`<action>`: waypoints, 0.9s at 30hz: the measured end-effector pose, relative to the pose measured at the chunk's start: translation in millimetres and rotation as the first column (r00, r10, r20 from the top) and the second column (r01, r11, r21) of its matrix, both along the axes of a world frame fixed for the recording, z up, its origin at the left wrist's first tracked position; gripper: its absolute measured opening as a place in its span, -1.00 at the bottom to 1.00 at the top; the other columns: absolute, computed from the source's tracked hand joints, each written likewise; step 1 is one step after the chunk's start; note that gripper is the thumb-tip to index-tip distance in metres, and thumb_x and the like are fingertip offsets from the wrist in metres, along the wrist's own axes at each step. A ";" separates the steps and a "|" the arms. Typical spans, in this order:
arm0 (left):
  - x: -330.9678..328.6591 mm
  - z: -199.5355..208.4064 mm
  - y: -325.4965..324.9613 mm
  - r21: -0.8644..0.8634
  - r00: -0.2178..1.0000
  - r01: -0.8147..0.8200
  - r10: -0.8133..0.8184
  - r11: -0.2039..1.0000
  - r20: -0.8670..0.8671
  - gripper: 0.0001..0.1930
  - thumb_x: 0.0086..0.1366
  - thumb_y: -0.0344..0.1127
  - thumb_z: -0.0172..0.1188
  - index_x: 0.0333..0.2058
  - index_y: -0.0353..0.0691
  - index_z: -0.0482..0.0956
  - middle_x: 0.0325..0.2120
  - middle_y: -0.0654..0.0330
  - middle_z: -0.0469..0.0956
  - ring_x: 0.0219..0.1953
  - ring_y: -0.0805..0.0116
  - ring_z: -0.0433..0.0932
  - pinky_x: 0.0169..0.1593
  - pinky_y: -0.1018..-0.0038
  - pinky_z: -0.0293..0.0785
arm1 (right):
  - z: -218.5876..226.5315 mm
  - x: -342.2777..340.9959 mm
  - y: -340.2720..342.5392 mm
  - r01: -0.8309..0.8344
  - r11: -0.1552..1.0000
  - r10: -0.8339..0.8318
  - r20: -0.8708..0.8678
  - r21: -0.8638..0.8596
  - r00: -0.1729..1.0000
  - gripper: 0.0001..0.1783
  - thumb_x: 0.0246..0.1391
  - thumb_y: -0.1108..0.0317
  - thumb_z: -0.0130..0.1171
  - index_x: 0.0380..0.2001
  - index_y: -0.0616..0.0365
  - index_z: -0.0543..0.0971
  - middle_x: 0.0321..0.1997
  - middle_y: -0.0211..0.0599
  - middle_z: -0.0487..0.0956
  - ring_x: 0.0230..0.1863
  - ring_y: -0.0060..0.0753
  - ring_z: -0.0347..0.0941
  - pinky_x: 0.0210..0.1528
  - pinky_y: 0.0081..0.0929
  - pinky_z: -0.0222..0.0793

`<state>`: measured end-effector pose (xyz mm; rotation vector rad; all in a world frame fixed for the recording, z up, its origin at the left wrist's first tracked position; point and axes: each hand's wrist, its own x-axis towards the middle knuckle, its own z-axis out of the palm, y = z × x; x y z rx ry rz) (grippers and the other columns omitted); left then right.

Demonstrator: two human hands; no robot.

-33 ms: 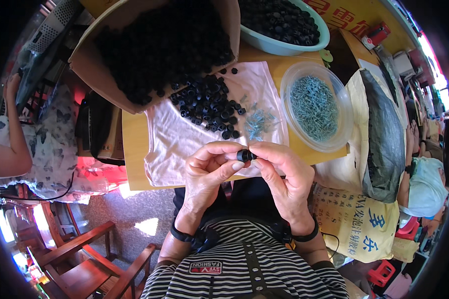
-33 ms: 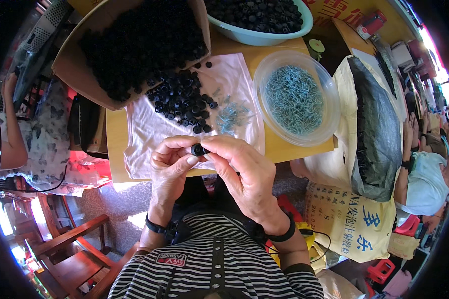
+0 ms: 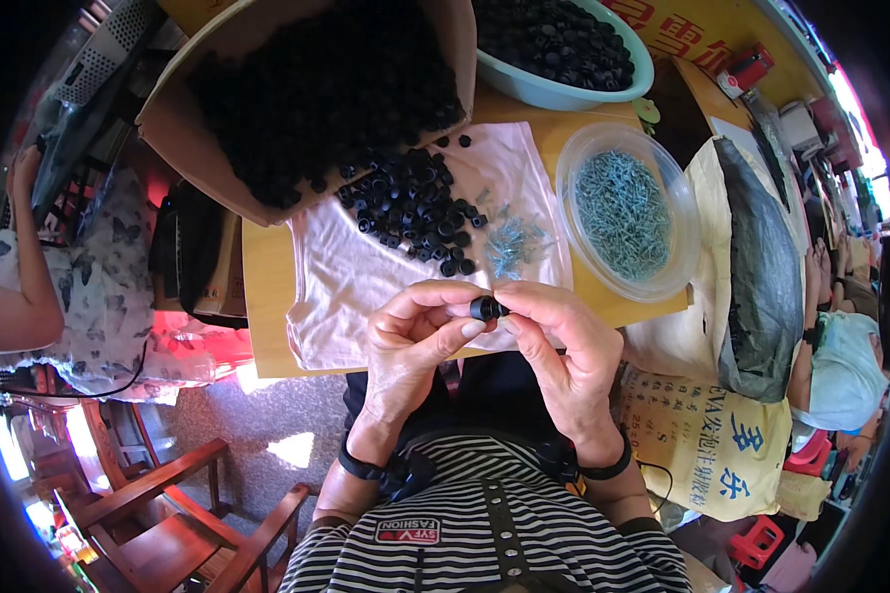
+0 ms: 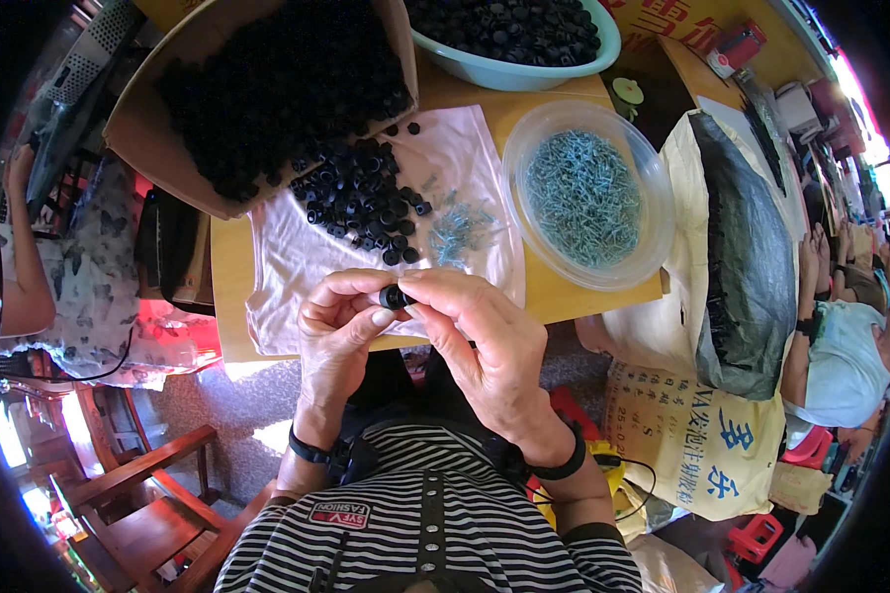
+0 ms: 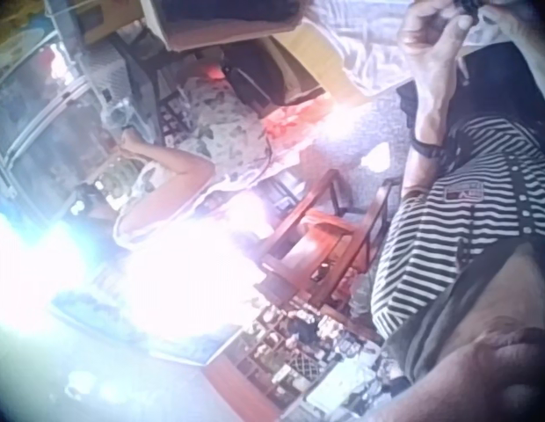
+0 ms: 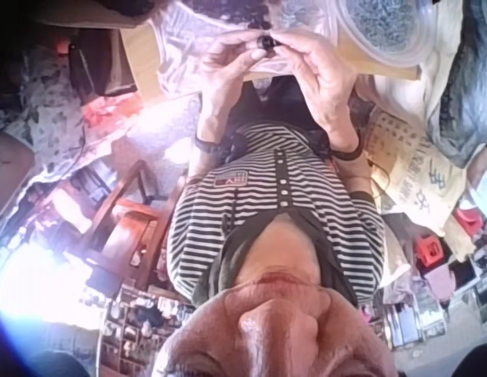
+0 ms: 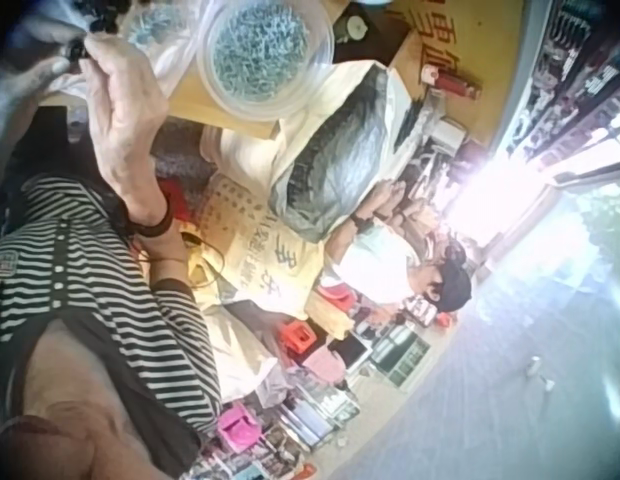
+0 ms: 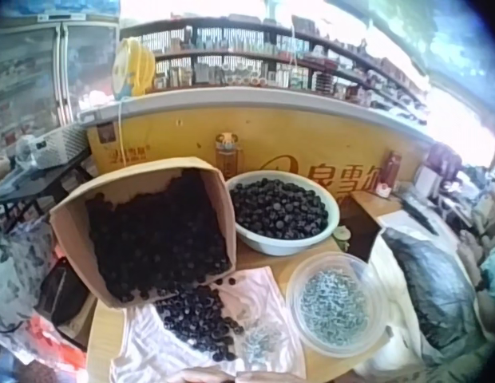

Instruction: Assembling small black plastic caps by inserting blue pins into them.

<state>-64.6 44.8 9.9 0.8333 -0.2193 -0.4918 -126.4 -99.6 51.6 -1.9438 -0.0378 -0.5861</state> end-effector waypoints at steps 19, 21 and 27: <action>2.9 -1.0 -2.1 0.126 0.990 0.020 -0.037 0.992 0.136 -0.75 0.13 -0.64 0.21 -0.17 -0.44 0.53 -0.15 0.03 0.51 -0.12 0.35 0.53 -0.02 0.44 0.54 | -7.8 -0.2 -0.6 -0.021 0.942 0.055 -0.092 0.335 0.994 -0.79 0.11 0.63 0.07 -0.17 0.30 0.57 -0.12 -0.20 0.51 -0.21 -0.49 0.52 -0.17 -0.62 0.52; 2.7 -0.6 -2.6 0.127 0.988 0.010 -0.029 0.992 0.150 -0.75 0.14 -0.64 0.21 -0.17 -0.44 0.53 -0.15 0.03 0.51 -0.12 0.35 0.53 -0.02 0.44 0.55 | -9.2 -0.4 -0.6 -0.029 0.924 0.069 -0.090 0.381 0.994 -0.80 0.13 0.63 0.06 -0.18 0.31 0.57 -0.12 -0.22 0.50 -0.24 -0.52 0.51 -0.19 -0.63 0.54; 3.7 6.8 -2.3 0.148 0.995 0.042 -0.054 0.988 0.081 -0.76 0.13 -0.64 0.22 -0.18 -0.45 0.52 -0.19 0.05 0.53 -0.17 0.34 0.56 -0.02 0.43 0.55 | -7.8 3.0 -3.5 -0.016 0.987 0.030 -0.088 0.162 0.996 -0.79 0.10 0.60 0.10 -0.17 0.28 0.57 -0.14 -0.16 0.50 -0.29 -0.49 0.52 -0.23 -0.62 0.53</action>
